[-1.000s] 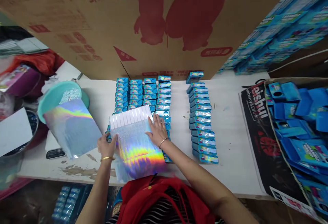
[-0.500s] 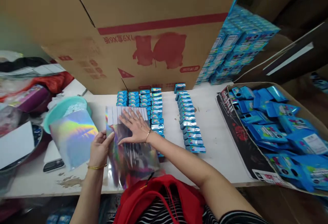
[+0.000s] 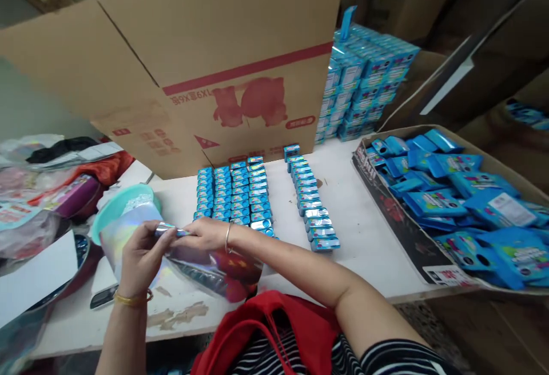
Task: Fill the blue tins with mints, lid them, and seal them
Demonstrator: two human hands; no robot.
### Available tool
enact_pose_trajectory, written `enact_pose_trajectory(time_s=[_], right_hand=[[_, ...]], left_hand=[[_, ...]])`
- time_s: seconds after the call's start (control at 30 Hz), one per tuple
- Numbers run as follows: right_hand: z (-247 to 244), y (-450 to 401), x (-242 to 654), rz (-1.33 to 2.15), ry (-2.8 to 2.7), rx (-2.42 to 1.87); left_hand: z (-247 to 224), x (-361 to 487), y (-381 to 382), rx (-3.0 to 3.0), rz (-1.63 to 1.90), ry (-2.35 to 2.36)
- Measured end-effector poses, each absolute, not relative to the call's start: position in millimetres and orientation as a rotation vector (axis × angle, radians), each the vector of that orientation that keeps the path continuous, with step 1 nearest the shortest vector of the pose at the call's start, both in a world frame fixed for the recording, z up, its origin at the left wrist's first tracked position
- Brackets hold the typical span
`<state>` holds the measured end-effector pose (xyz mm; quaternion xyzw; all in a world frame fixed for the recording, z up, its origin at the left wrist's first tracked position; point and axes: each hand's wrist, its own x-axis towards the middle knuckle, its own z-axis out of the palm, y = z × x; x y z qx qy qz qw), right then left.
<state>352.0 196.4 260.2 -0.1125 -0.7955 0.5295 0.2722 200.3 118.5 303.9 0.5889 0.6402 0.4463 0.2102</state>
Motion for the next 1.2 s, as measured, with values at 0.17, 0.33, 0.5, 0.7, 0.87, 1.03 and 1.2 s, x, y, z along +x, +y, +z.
enact_pose_trajectory(time_s=[0.17, 0.33, 0.5, 0.7, 0.87, 1.03, 1.2], right_hand=[[225, 218, 367, 1.413, -2.129, -0.401], [174, 245, 391, 1.502, -2.303, -0.693], [133, 257, 381, 1.566, -2.299, -0.880], [104, 282, 369, 1.610, -2.194, -0.992], [76, 303, 363, 1.573, -1.935, -1.239], [55, 316, 348, 1.690, -1.685, -1.372], [50, 328, 343, 1.887, -1.569, -1.332]], left_hand=[[268, 181, 135, 1.469, 1.382, 2.180], [207, 139, 158, 1.176, 1.170, 2.508], [156, 151, 176, 1.657, 0.586, 2.604], [127, 167, 212, 2.116, 0.051, 1.811], [106, 151, 248, 2.068, 0.037, 1.938], [87, 168, 272, 2.151, 0.105, 2.089], [75, 191, 293, 2.381, 0.224, 1.886]])
